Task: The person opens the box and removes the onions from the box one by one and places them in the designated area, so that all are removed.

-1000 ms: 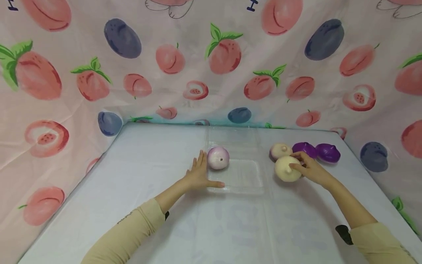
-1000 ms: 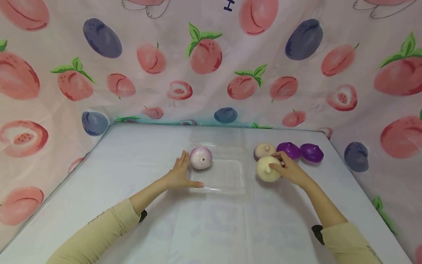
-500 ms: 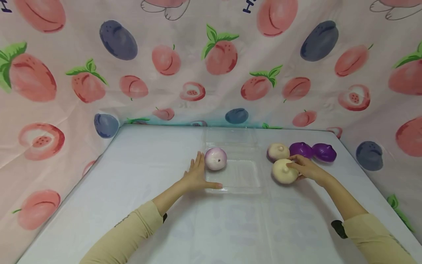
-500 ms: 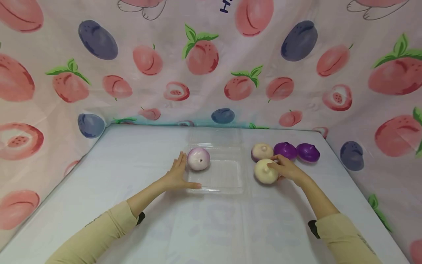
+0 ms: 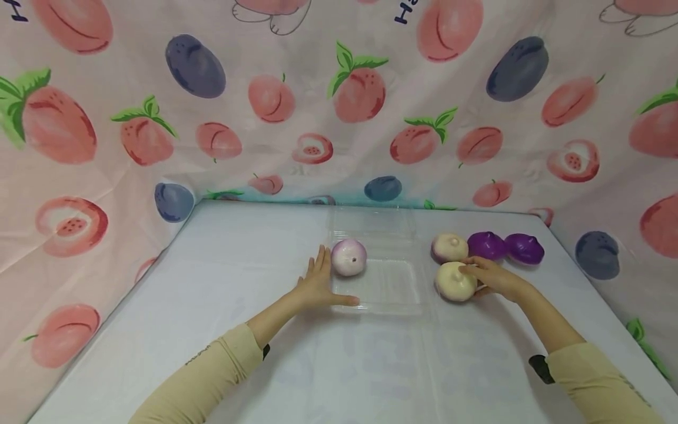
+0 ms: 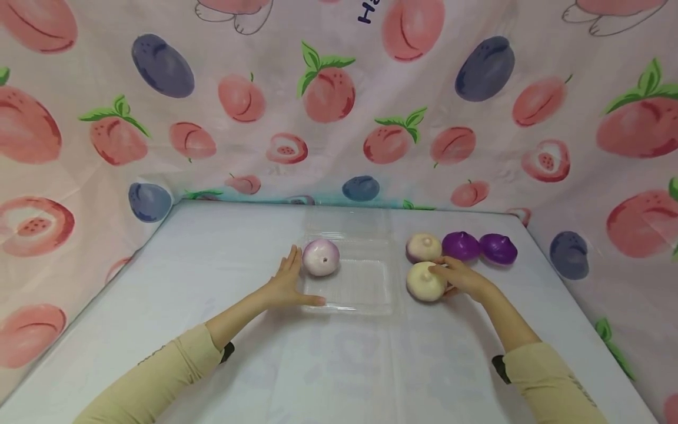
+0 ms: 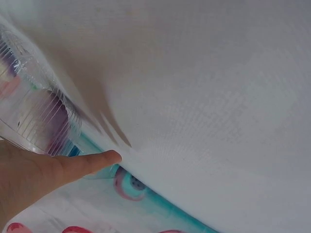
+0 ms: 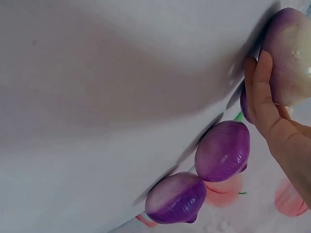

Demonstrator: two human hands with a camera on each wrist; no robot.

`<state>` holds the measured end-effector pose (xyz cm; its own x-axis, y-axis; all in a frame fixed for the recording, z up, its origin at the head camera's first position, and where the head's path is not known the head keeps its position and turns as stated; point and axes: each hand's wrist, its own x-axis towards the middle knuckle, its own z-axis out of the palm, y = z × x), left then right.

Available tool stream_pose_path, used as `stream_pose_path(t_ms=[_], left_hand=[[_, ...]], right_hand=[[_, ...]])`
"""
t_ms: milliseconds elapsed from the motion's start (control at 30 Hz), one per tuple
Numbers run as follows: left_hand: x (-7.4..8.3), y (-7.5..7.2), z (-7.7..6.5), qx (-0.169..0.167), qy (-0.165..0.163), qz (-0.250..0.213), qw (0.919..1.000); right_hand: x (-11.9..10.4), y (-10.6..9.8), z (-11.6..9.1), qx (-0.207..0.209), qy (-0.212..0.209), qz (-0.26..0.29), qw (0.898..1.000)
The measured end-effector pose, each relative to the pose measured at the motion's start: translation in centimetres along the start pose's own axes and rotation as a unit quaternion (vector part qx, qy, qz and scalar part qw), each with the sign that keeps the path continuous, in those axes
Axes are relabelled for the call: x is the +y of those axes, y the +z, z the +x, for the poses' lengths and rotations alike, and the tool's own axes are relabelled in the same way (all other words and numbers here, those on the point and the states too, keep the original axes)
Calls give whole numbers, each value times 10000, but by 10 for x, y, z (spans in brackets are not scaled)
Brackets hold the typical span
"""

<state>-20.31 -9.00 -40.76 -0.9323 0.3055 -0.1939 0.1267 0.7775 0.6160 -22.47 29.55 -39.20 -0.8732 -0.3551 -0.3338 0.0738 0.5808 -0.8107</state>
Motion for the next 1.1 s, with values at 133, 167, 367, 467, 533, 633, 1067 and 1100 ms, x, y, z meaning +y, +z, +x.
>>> stream_pose_path(t_ms=[133, 167, 367, 467, 533, 633, 1067, 1100], left_hand=[[1, 0, 0, 8, -4, -6, 10000], [1, 0, -1, -11, -7, -1, 10000], [2, 0, -1, -67, 18, 59, 10000], [3, 1, 0, -47, 15, 102, 9999], [2, 1, 0, -45, -6, 114, 9999], [2, 1, 0, -33, -15, 120, 9999], [0, 0, -1, -22, -9, 111, 9999], [0, 0, 0, -25, -21, 114, 9999]], right_hand=[[0, 0, 0, 14, -3, -18, 10000], [0, 0, 0, 18, 1, -20, 10000], [6, -1, -3, 95, -4, 6, 10000], [8, -2, -5, 135, -18, 4, 9999], [8, -2, -5, 183, -61, -20, 9998], [9, -2, -7, 254, -133, -88, 9996], [12, -1, -15, 25, -784, -631, 9949], [11, 0, -13, 23, -814, -659, 9945]])
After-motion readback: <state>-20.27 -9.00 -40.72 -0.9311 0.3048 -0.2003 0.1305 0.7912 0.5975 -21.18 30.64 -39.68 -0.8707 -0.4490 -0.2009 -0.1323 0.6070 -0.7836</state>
